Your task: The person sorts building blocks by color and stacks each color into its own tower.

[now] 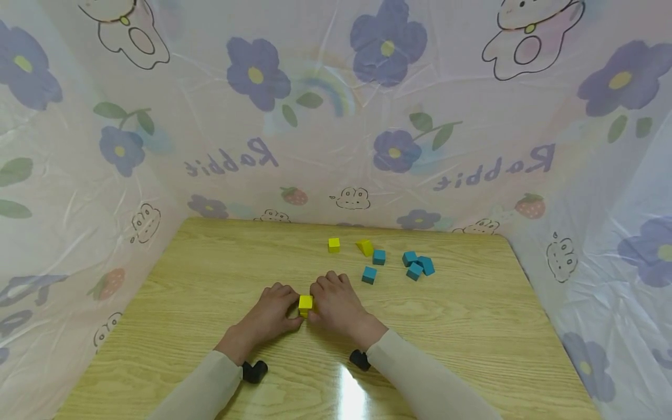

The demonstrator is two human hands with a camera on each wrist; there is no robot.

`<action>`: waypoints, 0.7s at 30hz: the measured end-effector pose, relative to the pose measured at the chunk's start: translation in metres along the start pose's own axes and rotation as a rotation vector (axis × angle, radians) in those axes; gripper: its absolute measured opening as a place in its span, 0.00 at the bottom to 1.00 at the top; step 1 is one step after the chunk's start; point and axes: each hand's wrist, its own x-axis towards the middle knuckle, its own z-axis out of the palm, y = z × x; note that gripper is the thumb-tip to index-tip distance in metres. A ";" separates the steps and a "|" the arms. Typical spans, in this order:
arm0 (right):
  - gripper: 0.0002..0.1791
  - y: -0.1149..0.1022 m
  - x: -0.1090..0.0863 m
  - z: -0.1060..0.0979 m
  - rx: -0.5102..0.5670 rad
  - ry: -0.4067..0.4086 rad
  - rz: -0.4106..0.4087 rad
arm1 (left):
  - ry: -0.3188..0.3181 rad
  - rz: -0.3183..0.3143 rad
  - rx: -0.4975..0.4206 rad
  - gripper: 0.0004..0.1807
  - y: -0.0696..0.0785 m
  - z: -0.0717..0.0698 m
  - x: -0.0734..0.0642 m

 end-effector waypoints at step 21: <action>0.19 0.001 0.000 0.000 -0.066 -0.020 -0.020 | 0.012 0.017 0.052 0.18 0.000 0.001 0.001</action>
